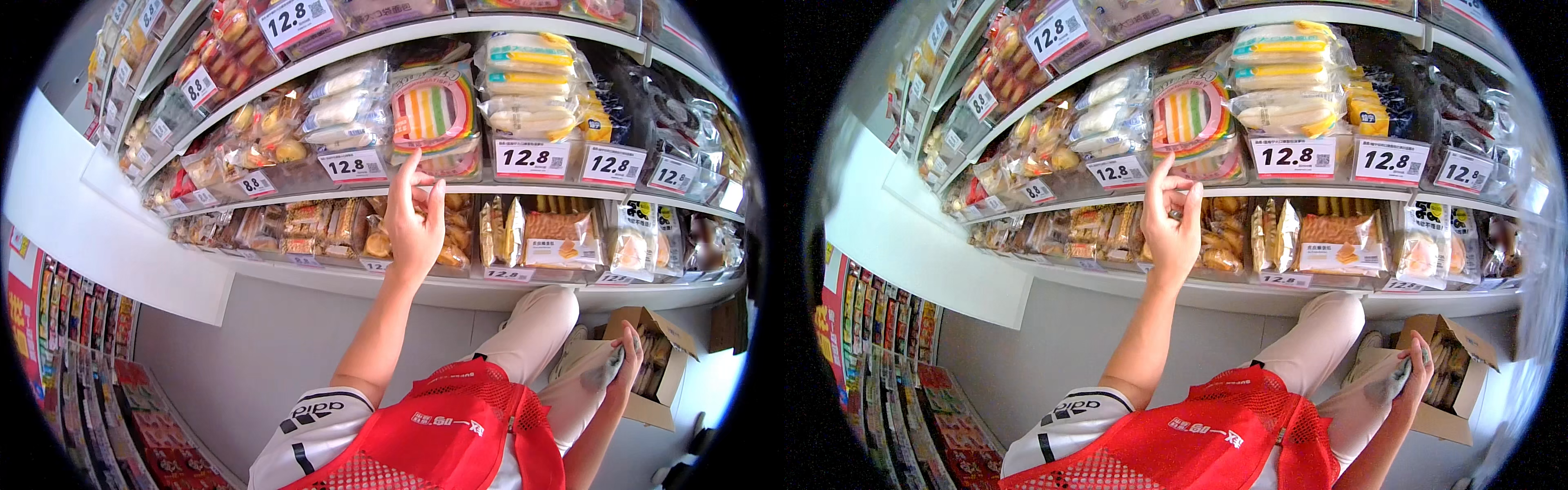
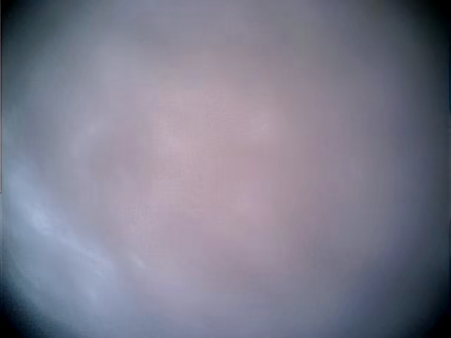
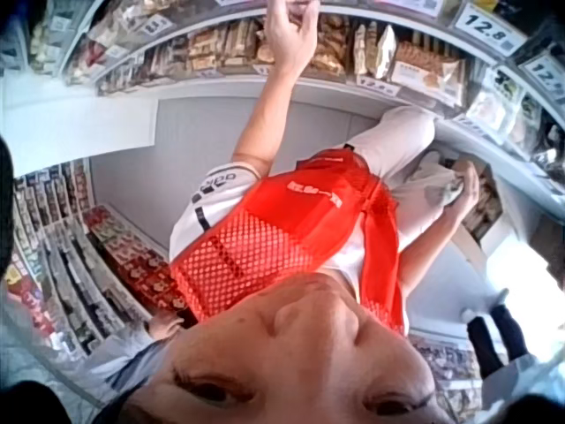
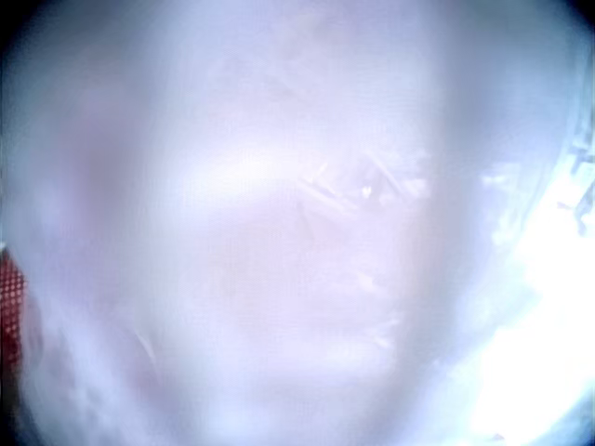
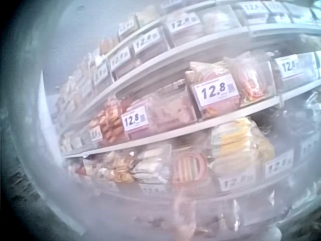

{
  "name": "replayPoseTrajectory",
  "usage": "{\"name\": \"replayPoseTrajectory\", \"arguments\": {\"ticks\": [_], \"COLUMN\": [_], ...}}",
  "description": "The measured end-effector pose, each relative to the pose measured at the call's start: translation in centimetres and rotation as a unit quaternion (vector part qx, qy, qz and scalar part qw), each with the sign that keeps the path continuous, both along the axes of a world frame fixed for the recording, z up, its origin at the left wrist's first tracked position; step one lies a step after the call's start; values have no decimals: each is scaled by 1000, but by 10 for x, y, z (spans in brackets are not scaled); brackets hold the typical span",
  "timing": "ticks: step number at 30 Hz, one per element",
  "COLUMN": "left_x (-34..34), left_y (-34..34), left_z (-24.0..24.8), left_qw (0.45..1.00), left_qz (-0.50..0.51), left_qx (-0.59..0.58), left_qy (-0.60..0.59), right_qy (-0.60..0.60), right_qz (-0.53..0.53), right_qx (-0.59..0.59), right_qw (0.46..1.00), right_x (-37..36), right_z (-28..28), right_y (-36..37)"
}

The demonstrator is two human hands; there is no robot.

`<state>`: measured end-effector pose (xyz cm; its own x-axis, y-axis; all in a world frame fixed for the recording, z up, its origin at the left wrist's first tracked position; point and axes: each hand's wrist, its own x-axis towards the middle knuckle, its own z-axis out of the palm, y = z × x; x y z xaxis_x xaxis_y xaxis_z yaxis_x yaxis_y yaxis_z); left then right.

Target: The person is restocking a bakery display shelf with packaged bread and pastries. They pick up items from a cardboard box on the floor, wipe the packaging with a cloth, and place them onto the shelf. The person also adjusts existing items on the shelf to ensure they are neatly arranged.

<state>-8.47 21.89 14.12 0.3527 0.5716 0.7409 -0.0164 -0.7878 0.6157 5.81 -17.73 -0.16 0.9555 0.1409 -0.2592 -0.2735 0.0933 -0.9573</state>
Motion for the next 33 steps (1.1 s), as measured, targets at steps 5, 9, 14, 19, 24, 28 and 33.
{"name": "replayPoseTrajectory", "arguments": {"ticks": [5, 9, 14, 19, 24, 28, 33], "left_x": [2, 2, 1, -15, -7, 11, 33], "left_y": [15, 24, 30, 19, 49, 49, 71], "left_z": [11, 18, 21, 66, 115, 135, 140], "left_qw": [997, 995, 993, 994, 970, 918, 887], "left_qz": [14, 11, -10, -32, -60, -72, -66], "left_qx": [-17, -18, -12, -55, 177, 252, 316], "left_qy": [74, 102, 117, 92, 156, 296, 330], "right_qy": [5, 7, 3, -7, -4, -6, 4], "right_qz": [0, 9, 16, 8, 5, 10, -2], "right_qx": [0, -2, -2, -13, -13, 5, 4], "right_qw": [1000, 1000, 1000, 1000, 1000, 1000, 1000], "right_x": [1, 2, 3, 3, 5, 8, 6], "right_z": [-5, -8, -9, -10, -11, -18, -12], "right_y": [0, -1, 0, -3, -3, -3, -1]}}
